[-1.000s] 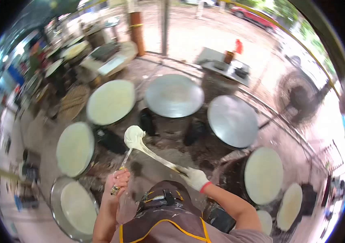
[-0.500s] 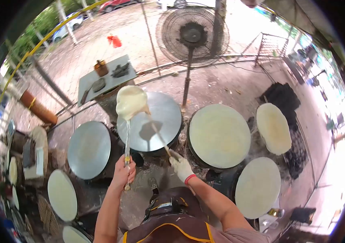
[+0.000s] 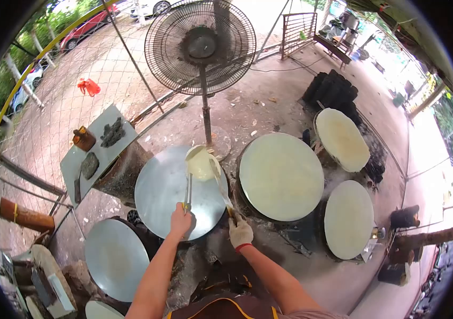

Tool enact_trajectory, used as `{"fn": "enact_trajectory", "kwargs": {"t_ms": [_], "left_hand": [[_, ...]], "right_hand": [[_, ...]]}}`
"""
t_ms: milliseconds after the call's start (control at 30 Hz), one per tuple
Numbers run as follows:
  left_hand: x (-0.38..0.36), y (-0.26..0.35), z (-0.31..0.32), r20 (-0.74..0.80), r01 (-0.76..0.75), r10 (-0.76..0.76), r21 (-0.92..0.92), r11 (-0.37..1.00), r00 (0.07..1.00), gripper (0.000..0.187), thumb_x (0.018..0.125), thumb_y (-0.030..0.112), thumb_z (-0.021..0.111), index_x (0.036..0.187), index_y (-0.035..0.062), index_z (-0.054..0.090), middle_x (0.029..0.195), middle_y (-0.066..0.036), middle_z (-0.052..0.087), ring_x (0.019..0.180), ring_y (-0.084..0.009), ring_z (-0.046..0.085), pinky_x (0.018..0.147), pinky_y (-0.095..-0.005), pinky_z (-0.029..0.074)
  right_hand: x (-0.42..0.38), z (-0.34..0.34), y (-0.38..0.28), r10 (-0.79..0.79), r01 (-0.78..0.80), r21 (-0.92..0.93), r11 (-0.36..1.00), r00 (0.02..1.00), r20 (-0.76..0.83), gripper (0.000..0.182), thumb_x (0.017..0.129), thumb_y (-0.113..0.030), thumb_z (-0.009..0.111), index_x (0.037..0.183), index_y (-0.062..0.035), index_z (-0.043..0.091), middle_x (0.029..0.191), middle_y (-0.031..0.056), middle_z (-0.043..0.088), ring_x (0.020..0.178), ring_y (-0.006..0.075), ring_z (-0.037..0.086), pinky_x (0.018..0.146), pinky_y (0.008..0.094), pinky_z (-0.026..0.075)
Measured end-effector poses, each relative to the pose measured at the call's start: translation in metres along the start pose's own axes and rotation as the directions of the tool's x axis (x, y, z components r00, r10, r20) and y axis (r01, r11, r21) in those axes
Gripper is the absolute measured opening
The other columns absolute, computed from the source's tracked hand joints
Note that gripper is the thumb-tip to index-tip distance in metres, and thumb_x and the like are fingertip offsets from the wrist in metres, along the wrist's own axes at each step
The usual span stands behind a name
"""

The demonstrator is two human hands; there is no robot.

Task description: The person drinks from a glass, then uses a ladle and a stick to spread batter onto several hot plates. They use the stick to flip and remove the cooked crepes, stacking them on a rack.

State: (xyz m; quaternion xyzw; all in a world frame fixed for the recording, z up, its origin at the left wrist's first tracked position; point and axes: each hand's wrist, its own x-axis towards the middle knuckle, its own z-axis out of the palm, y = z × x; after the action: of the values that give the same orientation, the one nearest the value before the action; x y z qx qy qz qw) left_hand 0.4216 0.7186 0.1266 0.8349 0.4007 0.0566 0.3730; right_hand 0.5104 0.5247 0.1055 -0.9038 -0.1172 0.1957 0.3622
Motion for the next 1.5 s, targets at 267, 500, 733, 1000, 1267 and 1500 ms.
{"fn": "enact_trajectory", "kwargs": {"t_ms": [267, 500, 733, 1000, 1267, 1500], "left_hand": [[0.033, -0.039, -0.054, -0.029, -0.047, 0.058, 0.279, 0.959, 0.998, 0.019, 0.080, 0.009, 0.046, 0.096, 0.0012, 0.039, 0.074, -0.024, 0.059, 0.071, -0.0434, 0.058, 0.063, -0.0519, 0.044], [0.035, -0.071, -0.076, -0.050, -0.077, 0.099, 0.342, 0.937, 0.994, 0.016, 0.084, 0.012, 0.047, 0.096, 0.0019, 0.044, 0.076, -0.021, 0.060, 0.073, -0.0408, 0.059, 0.064, -0.0497, 0.046], [0.020, -0.085, -0.107, -0.109, 0.024, 0.013, 0.332, 0.943, 0.994, 0.030, 0.080, 0.014, 0.055, 0.107, 0.0052, 0.043, 0.087, -0.022, 0.060, 0.079, -0.0406, 0.059, 0.068, -0.0494, 0.045], [-0.004, -0.103, -0.130, -0.143, 0.058, 0.005, 0.437, 0.898, 0.990, 0.056, 0.077, 0.009, 0.056, 0.130, 0.0158, 0.039, 0.092, -0.019, 0.048, 0.080, -0.0380, 0.057, 0.066, -0.0460, 0.047], [-0.045, -0.148, -0.152, -0.241, 0.120, -0.028, 0.378, 0.918, 0.970, 0.064, 0.074, 0.003, 0.055, 0.133, 0.0248, 0.043, 0.088, -0.017, 0.045, 0.079, -0.0365, 0.052, 0.066, -0.0448, 0.044], [-0.094, -0.141, -0.161, -0.214, 0.049, 0.027, 0.344, 0.938, 0.977, 0.064, 0.071, 0.001, 0.056, 0.131, 0.0197, 0.045, 0.085, -0.018, 0.045, 0.078, -0.0367, 0.051, 0.066, -0.0438, 0.043]], "right_hand": [[0.008, 0.025, -0.047, 0.023, -0.004, 0.572, 0.820, 0.999, -0.027, 0.033, 0.086, -0.015, 0.055, 0.117, -0.0026, 0.058, 0.091, 0.0043, 0.064, 0.082, 0.0124, 0.059, 0.076, 0.0269, 0.046], [0.019, 0.058, -0.081, 0.281, -0.490, 0.444, 0.750, 0.844, 0.456, 0.034, 0.088, -0.027, 0.052, 0.113, -0.0049, 0.062, 0.092, 0.0084, 0.064, 0.074, 0.0126, 0.061, 0.069, 0.0251, 0.049], [0.026, 0.105, -0.047, -0.001, -0.041, 0.440, 0.897, 0.996, 0.094, 0.032, 0.089, -0.029, 0.053, 0.107, -0.0042, 0.063, 0.067, 0.0011, 0.057, 0.052, 0.0129, 0.050, 0.050, 0.0286, 0.041], [0.039, 0.103, -0.056, -0.104, 0.073, 0.558, 0.827, 0.994, 0.024, 0.031, 0.089, -0.023, 0.053, 0.115, -0.0070, 0.060, 0.064, -0.0025, 0.053, 0.051, 0.0051, 0.043, 0.044, 0.0211, 0.034], [0.037, 0.052, -0.096, -0.079, -0.019, 0.452, 0.892, 0.977, 0.198, 0.031, 0.088, -0.020, 0.052, 0.113, -0.0032, 0.060, 0.074, 0.0018, 0.058, 0.057, 0.0123, 0.051, 0.052, 0.0276, 0.042], [0.060, 0.063, -0.110, -0.028, -0.171, 0.283, 0.944, 0.810, 0.585, 0.033, 0.088, -0.022, 0.053, 0.114, -0.0023, 0.059, 0.075, 0.0012, 0.058, 0.059, 0.0125, 0.050, 0.054, 0.0285, 0.042]]}}
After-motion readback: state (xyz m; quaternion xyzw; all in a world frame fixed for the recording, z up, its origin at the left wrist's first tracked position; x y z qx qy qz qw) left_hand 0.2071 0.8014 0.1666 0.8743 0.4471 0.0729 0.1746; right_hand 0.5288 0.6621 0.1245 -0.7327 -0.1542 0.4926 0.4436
